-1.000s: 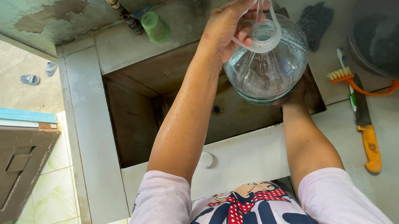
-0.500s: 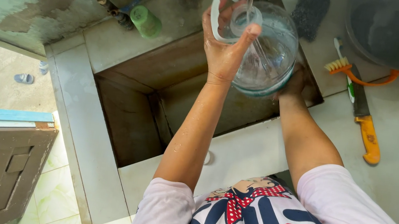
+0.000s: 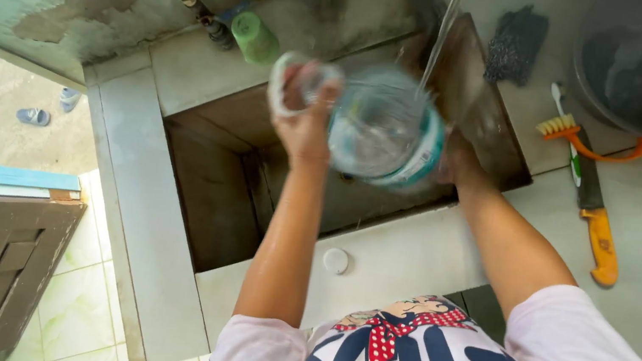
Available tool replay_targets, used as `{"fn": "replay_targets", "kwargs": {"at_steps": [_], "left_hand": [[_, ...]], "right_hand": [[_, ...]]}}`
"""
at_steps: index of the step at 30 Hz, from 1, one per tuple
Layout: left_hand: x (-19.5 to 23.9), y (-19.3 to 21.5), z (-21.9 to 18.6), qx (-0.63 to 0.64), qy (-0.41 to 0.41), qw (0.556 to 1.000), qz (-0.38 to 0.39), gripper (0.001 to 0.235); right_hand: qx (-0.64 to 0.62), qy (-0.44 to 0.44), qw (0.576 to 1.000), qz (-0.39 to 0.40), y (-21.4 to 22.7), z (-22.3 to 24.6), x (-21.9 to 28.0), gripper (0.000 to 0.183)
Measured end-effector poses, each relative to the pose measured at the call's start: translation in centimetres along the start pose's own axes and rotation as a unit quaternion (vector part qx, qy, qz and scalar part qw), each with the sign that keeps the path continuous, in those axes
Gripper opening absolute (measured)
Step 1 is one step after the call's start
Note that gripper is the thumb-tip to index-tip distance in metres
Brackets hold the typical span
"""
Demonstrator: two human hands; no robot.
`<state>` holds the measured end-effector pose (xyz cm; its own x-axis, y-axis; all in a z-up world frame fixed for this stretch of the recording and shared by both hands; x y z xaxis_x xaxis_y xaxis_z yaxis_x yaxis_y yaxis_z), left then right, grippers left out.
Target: Washing and scrubbing a large plastic water bottle and its cap in a sink.
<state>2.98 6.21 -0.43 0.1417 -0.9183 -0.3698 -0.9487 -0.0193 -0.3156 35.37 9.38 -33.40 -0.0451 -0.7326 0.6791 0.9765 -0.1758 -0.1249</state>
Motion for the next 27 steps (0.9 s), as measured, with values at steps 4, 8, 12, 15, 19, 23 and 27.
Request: {"fn": "replay_targets", "kwargs": {"at_steps": [4,8,12,15,19,23,27], "left_hand": [[2.2,7.9,-0.3,0.144,0.021,0.984,-0.097,0.064],[5.3,14.9,1.3,0.222,0.022,0.968,-0.115,0.060],[12.8,27.7,15.8,0.239,0.134,0.924,-0.267,0.042],[15.3,30.1,18.6,0.304,0.132,0.889,-0.316,0.038],[14.8,29.0,19.2,0.333,0.197,0.840,-0.380,0.050],[16.2,27.6,26.0,0.362,0.352,0.795,-0.337,0.068],[14.5,21.7,26.8,0.529,0.297,0.725,-0.327,0.067]], "right_hand": [[0.028,0.131,0.988,-0.071,-2.0,3.5,3.4,0.043],[0.151,0.283,0.945,-0.073,-2.4,1.2,3.0,0.064],[0.356,0.232,0.896,-0.130,-6.5,4.1,6.3,0.078],[0.357,0.291,0.879,-0.122,-9.4,8.2,13.6,0.082],[0.392,0.545,0.737,-0.082,-18.0,16.8,27.0,0.073],[0.394,0.625,0.674,-0.012,-23.2,20.2,36.3,0.065],[0.510,0.643,0.570,-0.051,-27.3,23.2,40.3,0.060]]}}
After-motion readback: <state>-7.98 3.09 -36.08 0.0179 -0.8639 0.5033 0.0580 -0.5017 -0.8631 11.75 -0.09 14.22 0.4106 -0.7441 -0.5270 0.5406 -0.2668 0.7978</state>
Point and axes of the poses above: each hand's wrist, its own x-axis away from the middle knuckle, its own y-axis out of the back of the hand, z = x × y, the point moved 6 cm from there along -x, towards the middle knuckle, and after that the axes turned 12 degrees about z, right-handed, at the moved point
